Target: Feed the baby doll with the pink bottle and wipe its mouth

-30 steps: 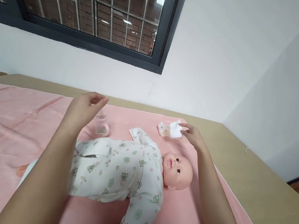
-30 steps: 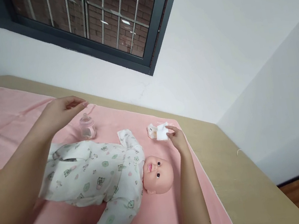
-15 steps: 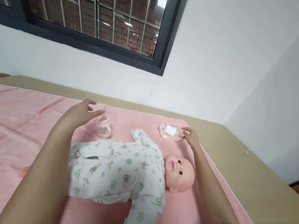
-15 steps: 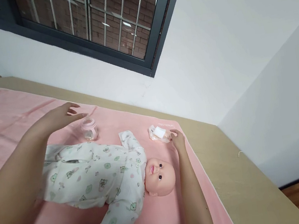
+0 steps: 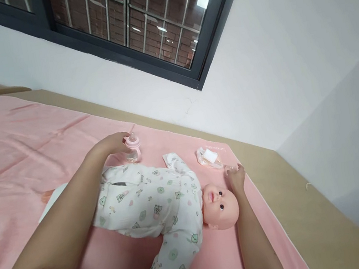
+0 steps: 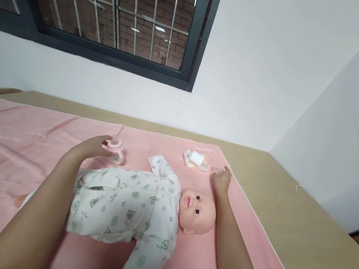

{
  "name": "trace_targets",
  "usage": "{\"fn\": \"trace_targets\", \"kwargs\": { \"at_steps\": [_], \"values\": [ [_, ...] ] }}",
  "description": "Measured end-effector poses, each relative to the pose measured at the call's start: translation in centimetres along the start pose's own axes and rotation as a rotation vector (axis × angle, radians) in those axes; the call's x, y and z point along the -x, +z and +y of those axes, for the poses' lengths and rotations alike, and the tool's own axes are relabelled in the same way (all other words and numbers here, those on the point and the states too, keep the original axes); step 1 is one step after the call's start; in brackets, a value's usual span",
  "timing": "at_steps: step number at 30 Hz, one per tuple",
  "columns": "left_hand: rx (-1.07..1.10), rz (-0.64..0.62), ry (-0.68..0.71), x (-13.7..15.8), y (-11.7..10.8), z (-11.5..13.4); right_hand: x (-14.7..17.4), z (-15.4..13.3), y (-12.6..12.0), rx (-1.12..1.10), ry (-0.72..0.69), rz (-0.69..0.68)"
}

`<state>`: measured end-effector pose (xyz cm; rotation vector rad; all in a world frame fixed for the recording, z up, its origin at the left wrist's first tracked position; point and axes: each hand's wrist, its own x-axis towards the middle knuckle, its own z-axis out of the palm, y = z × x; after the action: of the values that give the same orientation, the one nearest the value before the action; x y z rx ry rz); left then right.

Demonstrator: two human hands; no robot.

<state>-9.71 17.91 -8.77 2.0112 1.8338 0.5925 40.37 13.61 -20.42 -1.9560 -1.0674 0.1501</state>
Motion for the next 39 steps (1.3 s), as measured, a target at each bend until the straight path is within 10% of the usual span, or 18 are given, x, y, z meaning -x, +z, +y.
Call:
{"fn": "trace_targets", "kwargs": {
  "at_steps": [27, 39],
  "values": [
    [0.112, 0.164, 0.016, -0.2, 1.3, 0.7, 0.5, -0.1, -0.2, 0.035, 0.009, -0.051],
    [0.436, 0.310, 0.271, 4.1, 0.9, 8.9, 0.2, -5.2, -4.0, -0.449, 0.039, 0.048]
  ]
}}
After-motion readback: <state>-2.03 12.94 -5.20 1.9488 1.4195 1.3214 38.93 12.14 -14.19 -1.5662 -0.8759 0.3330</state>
